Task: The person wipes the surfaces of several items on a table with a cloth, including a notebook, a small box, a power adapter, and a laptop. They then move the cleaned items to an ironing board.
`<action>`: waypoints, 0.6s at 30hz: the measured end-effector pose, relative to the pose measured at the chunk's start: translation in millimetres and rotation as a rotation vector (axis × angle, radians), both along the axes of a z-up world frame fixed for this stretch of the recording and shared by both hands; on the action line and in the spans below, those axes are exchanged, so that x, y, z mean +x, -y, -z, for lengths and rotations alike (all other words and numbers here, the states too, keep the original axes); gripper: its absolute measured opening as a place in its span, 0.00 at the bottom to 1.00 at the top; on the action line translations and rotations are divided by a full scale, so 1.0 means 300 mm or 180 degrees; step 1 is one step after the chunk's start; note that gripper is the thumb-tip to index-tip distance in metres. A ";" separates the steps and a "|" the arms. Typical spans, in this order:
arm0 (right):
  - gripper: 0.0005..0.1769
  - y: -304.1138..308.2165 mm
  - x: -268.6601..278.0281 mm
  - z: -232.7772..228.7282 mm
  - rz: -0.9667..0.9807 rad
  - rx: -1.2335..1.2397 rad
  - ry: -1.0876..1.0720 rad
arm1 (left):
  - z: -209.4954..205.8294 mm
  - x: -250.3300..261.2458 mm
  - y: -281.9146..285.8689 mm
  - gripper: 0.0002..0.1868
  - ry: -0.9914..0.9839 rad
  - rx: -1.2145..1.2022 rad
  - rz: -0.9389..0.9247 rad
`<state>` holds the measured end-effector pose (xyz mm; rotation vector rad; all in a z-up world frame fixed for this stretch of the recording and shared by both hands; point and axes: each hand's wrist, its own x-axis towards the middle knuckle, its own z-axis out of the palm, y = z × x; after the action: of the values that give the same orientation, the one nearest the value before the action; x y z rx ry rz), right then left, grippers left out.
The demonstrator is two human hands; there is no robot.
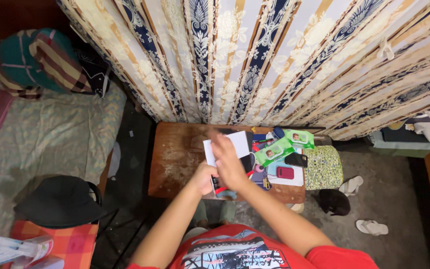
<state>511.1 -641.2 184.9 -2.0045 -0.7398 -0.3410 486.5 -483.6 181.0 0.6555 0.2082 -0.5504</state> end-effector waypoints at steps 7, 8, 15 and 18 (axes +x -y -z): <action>0.28 0.052 0.060 0.059 0.0783 0.0125 -0.0875 | 0.064 -0.056 -0.021 0.43 -0.0042 -0.0192 0.0047; 0.28 0.055 0.059 0.067 0.0552 0.0111 -0.0743 | 0.082 -0.062 -0.020 0.43 -0.0043 -0.0217 0.0016; 0.27 0.021 -0.069 0.204 -0.0259 0.0004 -0.0288 | 0.191 -0.088 0.007 0.38 0.0121 -0.0113 -0.0045; 0.25 0.086 0.068 0.343 0.0606 -0.0552 0.0332 | 0.180 -0.160 -0.042 0.39 0.0054 -0.0194 -0.0349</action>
<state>531.6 -666.9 81.9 -2.2418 -0.6630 -0.5112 438.6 -470.9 127.0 0.5858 0.2095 -0.4442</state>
